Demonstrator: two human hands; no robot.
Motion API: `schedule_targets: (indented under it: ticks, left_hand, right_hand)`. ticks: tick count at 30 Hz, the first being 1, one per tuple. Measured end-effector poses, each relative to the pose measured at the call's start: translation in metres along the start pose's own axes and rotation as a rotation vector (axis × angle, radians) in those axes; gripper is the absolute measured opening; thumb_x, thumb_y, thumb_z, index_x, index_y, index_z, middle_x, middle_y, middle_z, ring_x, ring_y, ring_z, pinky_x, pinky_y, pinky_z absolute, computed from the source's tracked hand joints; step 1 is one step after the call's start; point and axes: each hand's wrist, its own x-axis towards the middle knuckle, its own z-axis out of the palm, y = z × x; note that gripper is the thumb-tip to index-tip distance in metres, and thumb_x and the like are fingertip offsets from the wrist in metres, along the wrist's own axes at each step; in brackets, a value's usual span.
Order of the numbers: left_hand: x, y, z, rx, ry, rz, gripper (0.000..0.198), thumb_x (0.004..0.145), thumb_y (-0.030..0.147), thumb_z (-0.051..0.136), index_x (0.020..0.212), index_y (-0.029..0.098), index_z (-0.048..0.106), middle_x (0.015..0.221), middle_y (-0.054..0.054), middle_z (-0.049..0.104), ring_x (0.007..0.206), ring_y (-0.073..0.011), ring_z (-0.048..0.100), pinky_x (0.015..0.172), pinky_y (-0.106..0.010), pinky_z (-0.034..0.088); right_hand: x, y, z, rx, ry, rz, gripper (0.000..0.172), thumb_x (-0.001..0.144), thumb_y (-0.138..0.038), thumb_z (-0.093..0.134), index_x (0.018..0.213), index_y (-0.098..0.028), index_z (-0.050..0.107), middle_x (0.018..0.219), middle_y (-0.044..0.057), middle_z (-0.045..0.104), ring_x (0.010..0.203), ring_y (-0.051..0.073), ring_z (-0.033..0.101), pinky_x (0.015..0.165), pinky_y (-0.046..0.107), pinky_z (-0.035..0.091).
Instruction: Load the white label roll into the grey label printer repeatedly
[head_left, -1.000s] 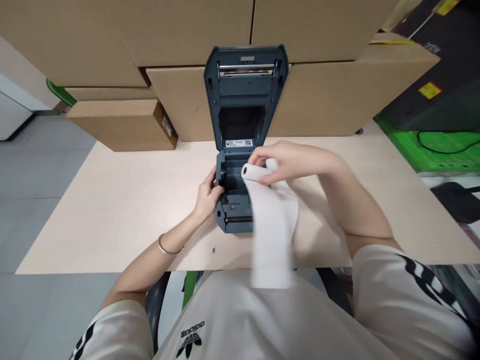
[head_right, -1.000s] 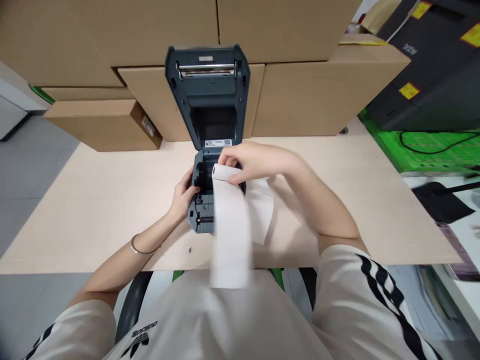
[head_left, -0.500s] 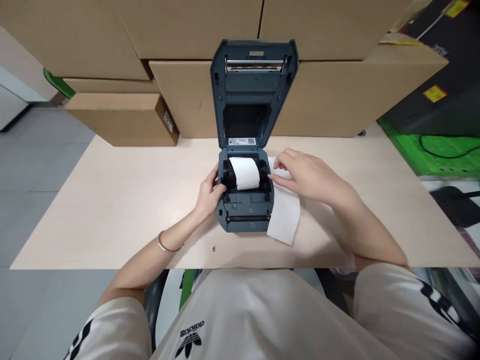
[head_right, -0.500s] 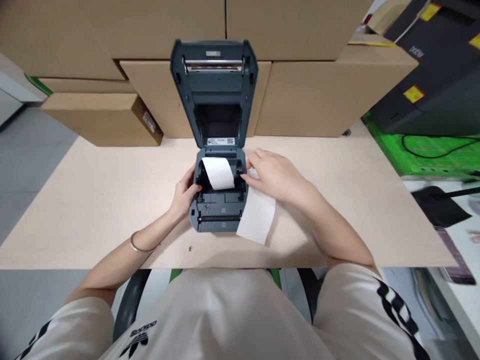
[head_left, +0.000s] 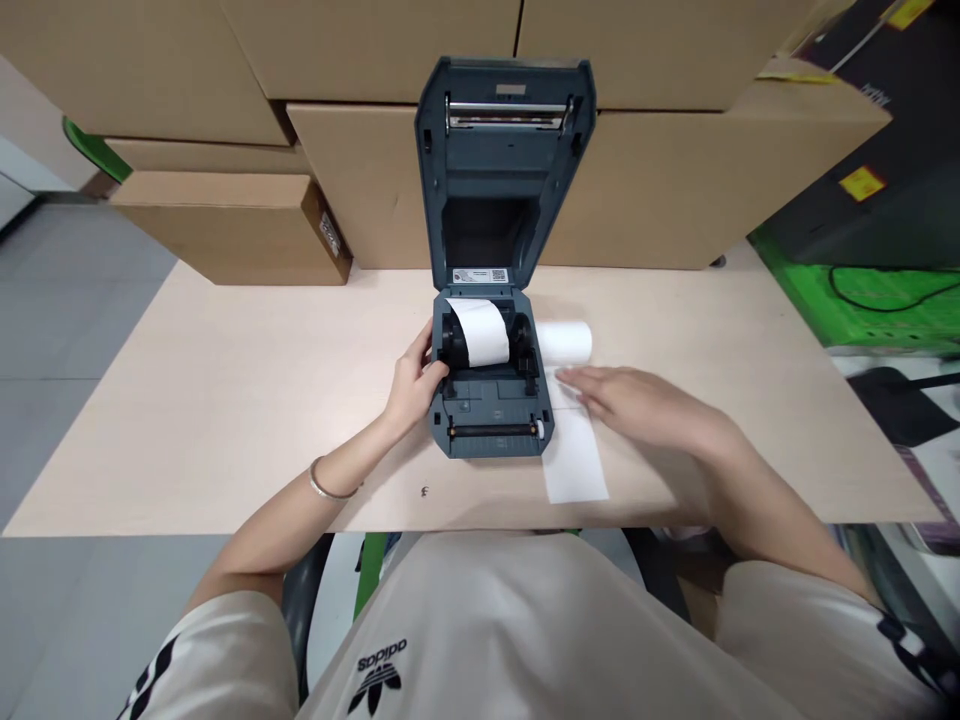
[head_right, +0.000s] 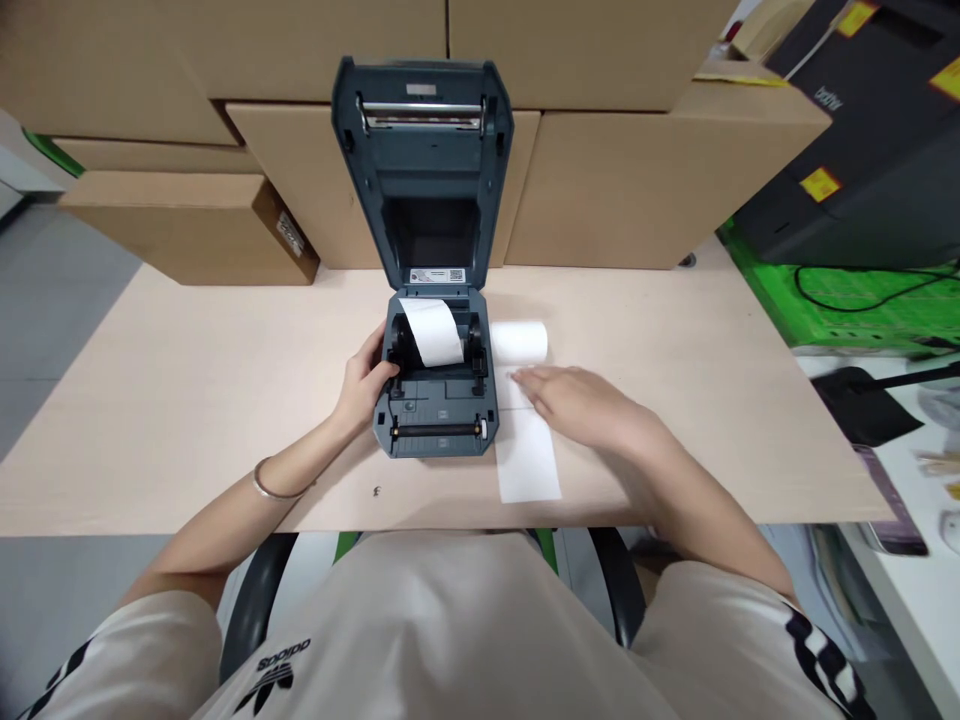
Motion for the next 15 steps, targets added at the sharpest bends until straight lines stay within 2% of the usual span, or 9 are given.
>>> schedule_targets:
  ticks: [3, 5, 6, 8, 11, 13, 15]
  left_hand:
    - [0.001, -0.001, -0.001, 0.009, -0.010, 0.004, 0.088, 0.083, 0.029, 0.068, 0.170, 0.017, 0.058, 0.173, -0.014, 0.066, 0.160, -0.0420, 0.062, 0.133, -0.057, 0.054]
    - [0.001, -0.002, -0.003, 0.006, -0.021, 0.017, 0.088, 0.084, 0.029, 0.068, 0.170, 0.018, 0.058, 0.173, -0.014, 0.066, 0.161, -0.0415, 0.061, 0.135, -0.057, 0.052]
    - [0.001, -0.002, -0.003, 0.006, -0.027, 0.023, 0.087, 0.084, 0.028, 0.068, 0.170, 0.019, 0.058, 0.173, -0.013, 0.066, 0.161, -0.0413, 0.061, 0.135, -0.057, 0.051]
    - [0.001, -0.003, -0.004, 0.007, -0.028, 0.026, 0.085, 0.084, 0.028, 0.068, 0.169, 0.021, 0.059, 0.172, -0.012, 0.068, 0.160, -0.0410, 0.062, 0.135, -0.057, 0.051]
    - [0.001, -0.003, -0.002, 0.003, -0.025, 0.021, 0.084, 0.085, 0.028, 0.067, 0.168, 0.021, 0.059, 0.167, -0.012, 0.071, 0.157, -0.0406, 0.064, 0.131, -0.057, 0.054]
    - [0.000, 0.000, -0.001, 0.004, -0.025, 0.018, 0.085, 0.085, 0.027, 0.065, 0.169, 0.020, 0.058, 0.165, -0.012, 0.073, 0.154, -0.0403, 0.066, 0.129, -0.056, 0.056]
    - [0.000, 0.003, 0.001, 0.011, -0.028, 0.016, 0.085, 0.083, 0.027, 0.063, 0.168, 0.019, 0.059, 0.166, -0.013, 0.072, 0.152, -0.0403, 0.067, 0.127, -0.055, 0.057]
  right_hand:
    - [0.007, -0.010, -0.027, 0.085, 0.296, 0.006, 0.052, 0.115, -0.039, 0.044, 0.141, -0.020, 0.084, 0.144, 0.014, 0.084, 0.124, 0.038, 0.084, 0.111, 0.059, 0.066]
    - [0.025, -0.020, -0.040, 0.265, 0.376, -0.013, 0.048, 0.112, -0.045, 0.054, 0.145, -0.022, 0.081, 0.142, 0.012, 0.085, 0.091, 0.028, 0.084, 0.094, 0.051, 0.069]
    - [0.038, -0.026, -0.045, 0.380, 0.360, -0.019, 0.051, 0.109, -0.045, 0.060, 0.153, -0.023, 0.076, 0.147, 0.011, 0.083, 0.075, 0.022, 0.079, 0.085, 0.046, 0.069]
    - [0.065, -0.036, -0.048, 0.574, 0.274, 0.002, 0.072, 0.102, -0.042, 0.073, 0.172, -0.026, 0.059, 0.163, 0.013, 0.074, 0.055, 0.013, 0.066, 0.067, 0.038, 0.065]
    - [0.097, -0.046, -0.047, 0.749, 0.165, 0.064, 0.103, 0.092, -0.035, 0.085, 0.185, -0.030, 0.038, 0.176, 0.016, 0.062, 0.048, 0.008, 0.055, 0.051, 0.033, 0.054]
    - [0.106, -0.049, -0.043, 0.896, 0.157, 0.075, 0.114, 0.088, -0.032, 0.087, 0.187, -0.026, 0.030, 0.168, 0.017, 0.068, 0.050, 0.007, 0.053, 0.045, 0.029, 0.045]
    - [0.105, -0.049, -0.037, 1.043, 0.198, 0.054, 0.119, 0.083, -0.029, 0.088, 0.186, -0.021, 0.030, 0.148, 0.015, 0.080, 0.054, 0.007, 0.050, 0.047, 0.026, 0.041]
